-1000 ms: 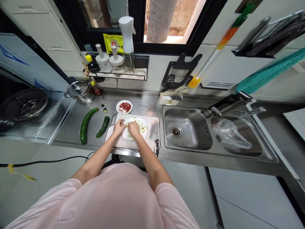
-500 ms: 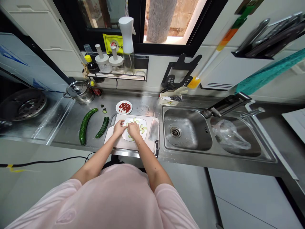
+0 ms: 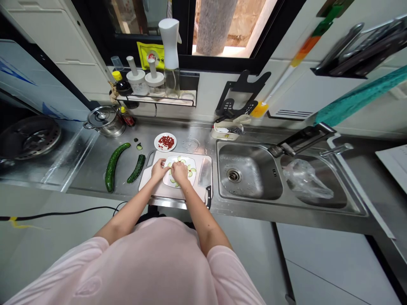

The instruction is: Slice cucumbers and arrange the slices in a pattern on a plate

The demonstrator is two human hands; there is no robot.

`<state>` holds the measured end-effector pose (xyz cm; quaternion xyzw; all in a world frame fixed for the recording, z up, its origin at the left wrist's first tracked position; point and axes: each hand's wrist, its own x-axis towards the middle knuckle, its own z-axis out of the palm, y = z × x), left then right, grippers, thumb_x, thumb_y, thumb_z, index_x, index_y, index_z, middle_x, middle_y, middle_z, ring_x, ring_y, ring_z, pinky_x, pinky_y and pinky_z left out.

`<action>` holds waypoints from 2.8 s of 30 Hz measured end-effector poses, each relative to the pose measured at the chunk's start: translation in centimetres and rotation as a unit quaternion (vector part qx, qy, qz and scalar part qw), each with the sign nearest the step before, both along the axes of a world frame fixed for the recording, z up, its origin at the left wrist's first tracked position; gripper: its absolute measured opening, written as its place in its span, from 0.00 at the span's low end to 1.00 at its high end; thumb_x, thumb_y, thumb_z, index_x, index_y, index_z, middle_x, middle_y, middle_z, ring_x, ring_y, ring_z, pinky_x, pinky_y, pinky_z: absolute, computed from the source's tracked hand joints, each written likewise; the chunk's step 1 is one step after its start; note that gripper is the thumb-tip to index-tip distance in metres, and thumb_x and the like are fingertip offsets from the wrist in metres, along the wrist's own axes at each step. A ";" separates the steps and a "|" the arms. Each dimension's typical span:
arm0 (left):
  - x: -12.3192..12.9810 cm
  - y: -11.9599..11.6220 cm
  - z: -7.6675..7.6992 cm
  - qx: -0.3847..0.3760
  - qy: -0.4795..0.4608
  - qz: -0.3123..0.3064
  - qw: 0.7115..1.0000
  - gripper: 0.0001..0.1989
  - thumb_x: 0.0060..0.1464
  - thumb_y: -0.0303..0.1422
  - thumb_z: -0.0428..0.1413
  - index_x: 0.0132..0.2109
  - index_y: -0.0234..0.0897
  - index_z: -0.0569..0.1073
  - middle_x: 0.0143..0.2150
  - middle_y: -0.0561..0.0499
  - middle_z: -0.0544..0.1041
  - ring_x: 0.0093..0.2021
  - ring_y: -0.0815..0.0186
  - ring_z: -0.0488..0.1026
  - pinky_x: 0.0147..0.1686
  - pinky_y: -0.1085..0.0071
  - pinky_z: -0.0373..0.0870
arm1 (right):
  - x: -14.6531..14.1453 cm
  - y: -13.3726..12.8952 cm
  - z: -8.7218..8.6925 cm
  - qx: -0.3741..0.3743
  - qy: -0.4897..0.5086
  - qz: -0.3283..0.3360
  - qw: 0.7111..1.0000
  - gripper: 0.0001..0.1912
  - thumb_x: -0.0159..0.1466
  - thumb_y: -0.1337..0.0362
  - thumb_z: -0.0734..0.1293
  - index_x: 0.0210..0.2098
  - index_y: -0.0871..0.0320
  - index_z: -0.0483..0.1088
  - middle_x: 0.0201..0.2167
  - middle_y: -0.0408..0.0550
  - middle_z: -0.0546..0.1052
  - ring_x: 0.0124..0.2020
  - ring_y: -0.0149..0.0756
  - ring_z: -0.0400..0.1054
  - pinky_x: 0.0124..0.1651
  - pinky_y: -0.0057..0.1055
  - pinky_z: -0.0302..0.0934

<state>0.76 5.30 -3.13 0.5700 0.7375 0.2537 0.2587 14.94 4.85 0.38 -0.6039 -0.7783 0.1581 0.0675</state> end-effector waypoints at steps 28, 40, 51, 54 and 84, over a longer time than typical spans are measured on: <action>-0.7 -0.1 1.0 -0.015 -0.048 0.027 0.998 0.23 0.46 0.35 0.60 0.51 0.42 0.67 0.41 0.51 0.75 0.34 0.69 0.71 0.35 0.74 0.64 | 0.4 0.1 0.5 -0.005 -0.002 -0.016 1.000 0.11 0.66 0.61 0.57 0.40 0.57 0.69 0.41 0.52 0.72 0.45 0.40 0.60 0.44 0.32 0.48; 0.1 -0.1 0.8 0.006 -0.001 0.013 1.000 0.25 0.44 0.34 0.61 0.51 0.42 0.68 0.42 0.49 0.74 0.39 0.64 0.71 0.37 0.71 0.63 | -0.4 0.5 0.1 0.000 -0.016 -0.016 1.000 0.10 0.65 0.63 0.58 0.39 0.59 0.70 0.40 0.53 0.73 0.44 0.39 0.61 0.42 0.31 0.49; 0.1 -0.1 0.7 0.008 0.013 0.006 1.000 0.24 0.45 0.35 0.61 0.51 0.42 0.68 0.43 0.49 0.74 0.41 0.64 0.70 0.38 0.71 0.64 | -0.6 0.7 -0.4 0.000 -0.027 -0.010 1.000 0.11 0.65 0.62 0.58 0.39 0.59 0.70 0.40 0.53 0.73 0.44 0.40 0.61 0.42 0.31 0.49; 0.1 -0.1 0.6 0.008 0.019 0.002 1.000 0.24 0.45 0.35 0.60 0.51 0.42 0.67 0.43 0.49 0.74 0.41 0.64 0.70 0.38 0.71 0.63 | -0.6 0.8 -0.4 -0.004 -0.029 -0.008 1.000 0.12 0.65 0.62 0.58 0.40 0.60 0.70 0.40 0.54 0.73 0.44 0.40 0.61 0.43 0.31 0.49; -2.2 -1.7 0.6 0.030 -0.112 0.090 0.989 0.20 0.45 0.35 0.58 0.48 0.38 0.70 0.37 0.50 0.74 0.31 0.69 0.71 0.36 0.73 0.66 | 5.7 -0.8 1.8 0.084 0.168 -0.117 0.975 0.10 0.63 0.61 0.58 0.32 0.57 0.69 0.31 0.48 0.71 0.35 0.36 0.60 0.40 0.29 0.51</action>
